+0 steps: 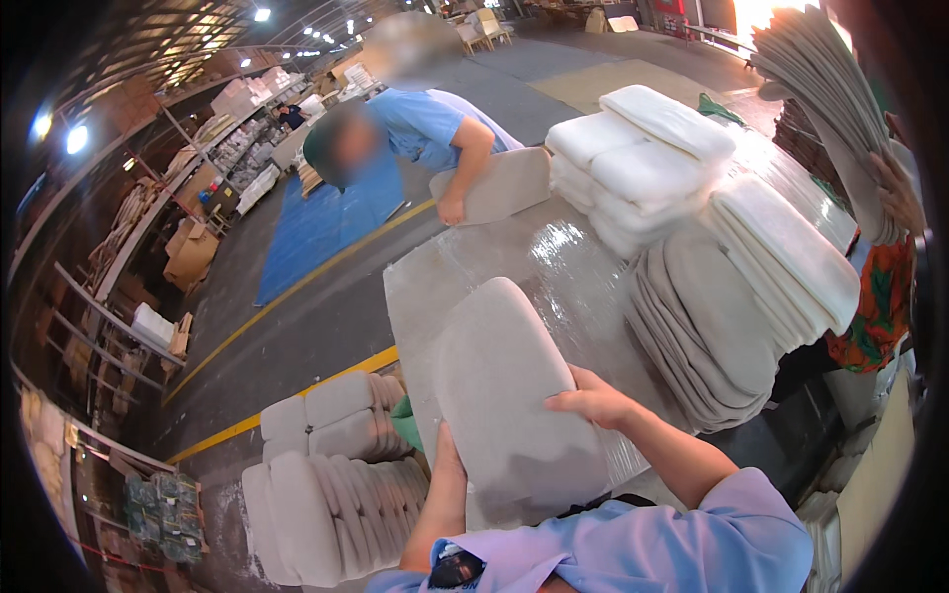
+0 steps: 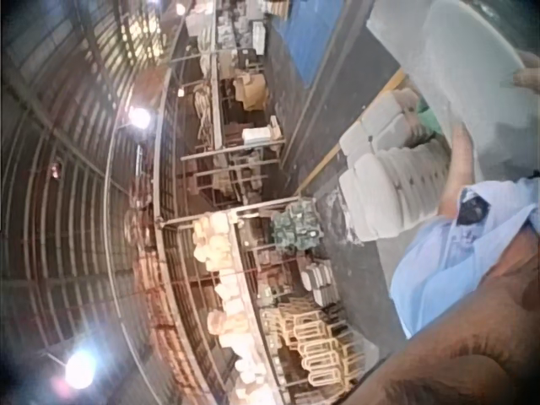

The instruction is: The person wraps rectangular foam cushions in fabric covers at a work table. They pull the fabric over the foam, smooth the edges, and stack the finished items. Another worker across the table performs similar wrapping tasks.

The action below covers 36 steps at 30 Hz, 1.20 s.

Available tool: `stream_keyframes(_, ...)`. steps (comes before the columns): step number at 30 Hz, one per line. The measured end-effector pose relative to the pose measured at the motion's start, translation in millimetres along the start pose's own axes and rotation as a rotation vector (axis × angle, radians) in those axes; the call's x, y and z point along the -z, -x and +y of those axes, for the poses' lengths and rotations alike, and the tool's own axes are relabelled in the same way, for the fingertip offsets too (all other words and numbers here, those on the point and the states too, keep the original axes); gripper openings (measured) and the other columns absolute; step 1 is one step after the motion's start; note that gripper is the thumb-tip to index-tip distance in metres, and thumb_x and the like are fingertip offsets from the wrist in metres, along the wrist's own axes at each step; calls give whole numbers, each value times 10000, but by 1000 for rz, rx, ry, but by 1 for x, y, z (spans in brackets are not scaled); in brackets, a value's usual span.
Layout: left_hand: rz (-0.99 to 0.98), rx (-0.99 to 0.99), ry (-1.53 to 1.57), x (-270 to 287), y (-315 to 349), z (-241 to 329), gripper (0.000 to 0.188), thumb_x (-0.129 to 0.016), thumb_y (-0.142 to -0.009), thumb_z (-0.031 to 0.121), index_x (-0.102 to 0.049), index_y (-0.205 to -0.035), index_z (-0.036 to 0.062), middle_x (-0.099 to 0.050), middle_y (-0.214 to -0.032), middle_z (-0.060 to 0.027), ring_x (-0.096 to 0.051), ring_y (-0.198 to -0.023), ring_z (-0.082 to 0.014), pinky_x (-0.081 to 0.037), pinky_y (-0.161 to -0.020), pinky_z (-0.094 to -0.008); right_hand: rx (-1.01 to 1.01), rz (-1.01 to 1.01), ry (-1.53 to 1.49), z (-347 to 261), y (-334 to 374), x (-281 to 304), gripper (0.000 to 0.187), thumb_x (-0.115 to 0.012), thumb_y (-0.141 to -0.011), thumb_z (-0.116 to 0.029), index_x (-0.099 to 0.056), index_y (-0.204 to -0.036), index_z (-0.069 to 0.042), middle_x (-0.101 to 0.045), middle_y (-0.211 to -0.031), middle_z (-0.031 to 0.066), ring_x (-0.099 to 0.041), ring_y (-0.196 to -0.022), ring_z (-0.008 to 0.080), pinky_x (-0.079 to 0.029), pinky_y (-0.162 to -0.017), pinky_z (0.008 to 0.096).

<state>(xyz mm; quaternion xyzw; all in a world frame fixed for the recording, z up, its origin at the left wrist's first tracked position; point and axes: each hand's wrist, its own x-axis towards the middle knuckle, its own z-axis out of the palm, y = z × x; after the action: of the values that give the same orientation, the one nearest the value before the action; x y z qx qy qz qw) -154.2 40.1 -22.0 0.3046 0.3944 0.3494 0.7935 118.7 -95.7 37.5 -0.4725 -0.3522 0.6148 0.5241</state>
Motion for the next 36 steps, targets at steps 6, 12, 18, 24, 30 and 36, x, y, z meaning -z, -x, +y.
stream_keyframes(6,-167,195,85,-28,-25,-21,607,-497,-1107,477,-565,-1427,-35,-653,-1393,-159,-618,-1282,-312,-515,-1071,-461,-23,321,285,-5,28,-17,794,-789,-863,-303,-457,-1491,54,-623,-1399,237,-650,-1252,337,-516,-1052,420)
stream_keyframes(12,148,222,-404,-54,-46,-46,469,-595,-1101,369,-630,-1330,-38,-728,-1244,-134,-693,-1093,-257,-554,-942,-386,146,242,286,16,35,-65,885,-800,-916,-419,-382,-1546,42,-646,-1297,236,-709,-1131,306,-577,-949,421)
stream_keyframes(18,-114,441,-639,-25,-37,-50,437,-584,-1107,366,-667,-1270,-31,-748,-1175,-128,-701,-1032,-254,-553,-898,-368,206,245,223,42,55,-25,701,-713,-1027,-365,-436,-1552,8,-619,-1329,160,-660,-1147,230,-545,-974,367)
stream_keyframes(24,-432,312,-1024,2,-30,-44,419,-573,-1112,362,-705,-1209,-24,-768,-1107,-123,-709,-971,-251,-552,-854,-351,330,575,-64,21,60,30,590,-567,-1093,-463,-541,-1498,-35,-643,-1299,80,-565,-1233,174,-428,-1082,333)
stream_keyframes(30,-550,89,-1395,-32,-19,-67,421,-528,-1112,396,-740,-1161,35,-770,-1021,-195,-707,-909,-271,-534,-834,-432,123,502,-176,75,81,44,585,-597,-1074,-462,-590,-1462,-25,-650,-1293,95,-568,-1217,189,-417,-1094,341)
stream_keyframes(36,-362,-345,-1795,-24,-21,-100,347,-527,-1087,360,-681,-1105,49,-726,-982,-259,-702,-980,-439,-543,-829,-567,-282,391,28,113,68,97,688,-762,-981,-302,-495,-1546,-15,-647,-1308,103,-625,-1109,179,-520,-903,330)
